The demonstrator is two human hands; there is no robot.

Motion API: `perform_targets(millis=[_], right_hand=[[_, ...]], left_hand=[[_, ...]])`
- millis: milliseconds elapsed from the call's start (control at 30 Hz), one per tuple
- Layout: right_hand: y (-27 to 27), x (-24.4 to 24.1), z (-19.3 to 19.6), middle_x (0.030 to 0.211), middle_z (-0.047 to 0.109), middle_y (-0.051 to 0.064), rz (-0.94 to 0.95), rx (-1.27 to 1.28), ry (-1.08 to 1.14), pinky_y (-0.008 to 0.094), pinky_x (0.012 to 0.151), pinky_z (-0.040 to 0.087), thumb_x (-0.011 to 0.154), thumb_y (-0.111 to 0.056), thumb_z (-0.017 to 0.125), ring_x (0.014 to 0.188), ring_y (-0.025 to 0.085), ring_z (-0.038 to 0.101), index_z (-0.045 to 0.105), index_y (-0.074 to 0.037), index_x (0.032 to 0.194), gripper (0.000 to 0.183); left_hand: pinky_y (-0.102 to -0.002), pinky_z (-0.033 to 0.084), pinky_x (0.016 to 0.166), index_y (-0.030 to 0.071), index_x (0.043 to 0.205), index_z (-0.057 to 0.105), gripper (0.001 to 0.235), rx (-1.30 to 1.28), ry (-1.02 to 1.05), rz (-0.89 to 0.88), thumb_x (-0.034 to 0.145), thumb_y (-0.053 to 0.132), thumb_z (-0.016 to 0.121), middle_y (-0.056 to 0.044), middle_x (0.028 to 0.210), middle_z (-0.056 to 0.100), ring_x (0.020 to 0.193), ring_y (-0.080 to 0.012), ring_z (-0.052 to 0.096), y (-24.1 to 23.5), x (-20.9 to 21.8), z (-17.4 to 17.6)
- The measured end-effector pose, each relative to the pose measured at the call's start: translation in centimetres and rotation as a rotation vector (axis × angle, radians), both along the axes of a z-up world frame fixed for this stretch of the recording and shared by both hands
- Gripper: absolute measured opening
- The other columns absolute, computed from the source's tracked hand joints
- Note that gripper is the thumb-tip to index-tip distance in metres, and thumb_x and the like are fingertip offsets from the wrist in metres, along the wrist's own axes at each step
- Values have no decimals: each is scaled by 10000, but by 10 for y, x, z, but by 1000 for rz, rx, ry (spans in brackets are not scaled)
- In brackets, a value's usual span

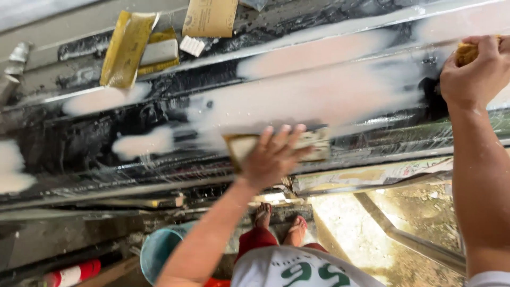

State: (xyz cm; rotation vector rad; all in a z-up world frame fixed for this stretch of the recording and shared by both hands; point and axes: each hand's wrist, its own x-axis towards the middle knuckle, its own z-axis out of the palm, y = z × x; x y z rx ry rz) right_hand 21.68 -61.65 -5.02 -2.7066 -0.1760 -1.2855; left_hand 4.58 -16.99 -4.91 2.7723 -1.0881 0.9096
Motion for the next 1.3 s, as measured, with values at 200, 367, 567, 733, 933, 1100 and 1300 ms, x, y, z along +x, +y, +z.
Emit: perform_targets(millis=[200, 367, 567, 733, 933, 1100, 1300], right_hand=[[6, 2, -4, 1079, 675, 117, -102, 47, -4, 363, 630, 605, 853, -52, 882, 898, 273, 668, 766, -97, 1113, 288], [4, 3, -4, 1060, 687, 98, -23, 62, -44, 365, 641, 585, 873, -38, 875, 850, 271, 691, 783, -76, 1091, 240], [2, 1, -6, 993, 752, 125, 67, 179, 14, 366, 611, 607, 1047, -23, 855, 797, 277, 749, 698, -53, 1195, 218], [15, -3, -3, 1154, 570, 115, -114, 76, 25, 423, 651, 630, 854, -43, 929, 867, 312, 688, 732, -81, 1076, 299], [6, -5, 3, 1147, 610, 157, -20, 66, -28, 424, 677, 636, 894, -3, 932, 852, 334, 709, 767, -33, 1121, 282], [6, 0, -6, 1123, 632, 143, -37, 73, -34, 382, 675, 649, 875, -3, 914, 912, 296, 689, 780, -51, 1127, 290], [8, 0, -2, 1155, 593, 122, -125, 72, 25, 388, 656, 656, 824, -48, 892, 886, 278, 702, 753, -80, 1087, 299]], left_hand=[[-547, 373, 1095, 392, 1553, 307, 668, 212, -76, 215, 1000, 497, 668, -121, 1532, 393, 1314, -354, 489, 151, -54, 13], [-529, 366, 1144, 262, 1634, 44, 725, 27, -162, 57, 1150, 311, 581, -119, 1677, 111, 1528, -367, 67, -4, 4, -6], [-252, 438, 816, 142, 1343, 527, 452, -43, -54, 96, 1024, 454, 599, 31, 1198, 602, 1004, -147, 556, 67, -18, 46], [-414, 363, 945, 233, 1380, 436, 451, 30, -116, 152, 1024, 416, 644, -65, 1288, 472, 1110, -268, 484, 85, -30, 24], [-536, 83, 1185, 328, 1599, 157, 755, 121, -97, 22, 1086, 391, 707, -132, 1641, -3, 1470, -354, 36, -52, 36, 20], [-237, 410, 842, 117, 1310, 561, 505, -125, 1, 66, 987, 501, 622, 6, 1063, 619, 946, -166, 553, 98, -20, 36], [-329, 457, 868, 80, 1290, 497, 576, -120, -107, 161, 967, 523, 671, -52, 1170, 519, 1024, -231, 493, 13, 4, 55]])
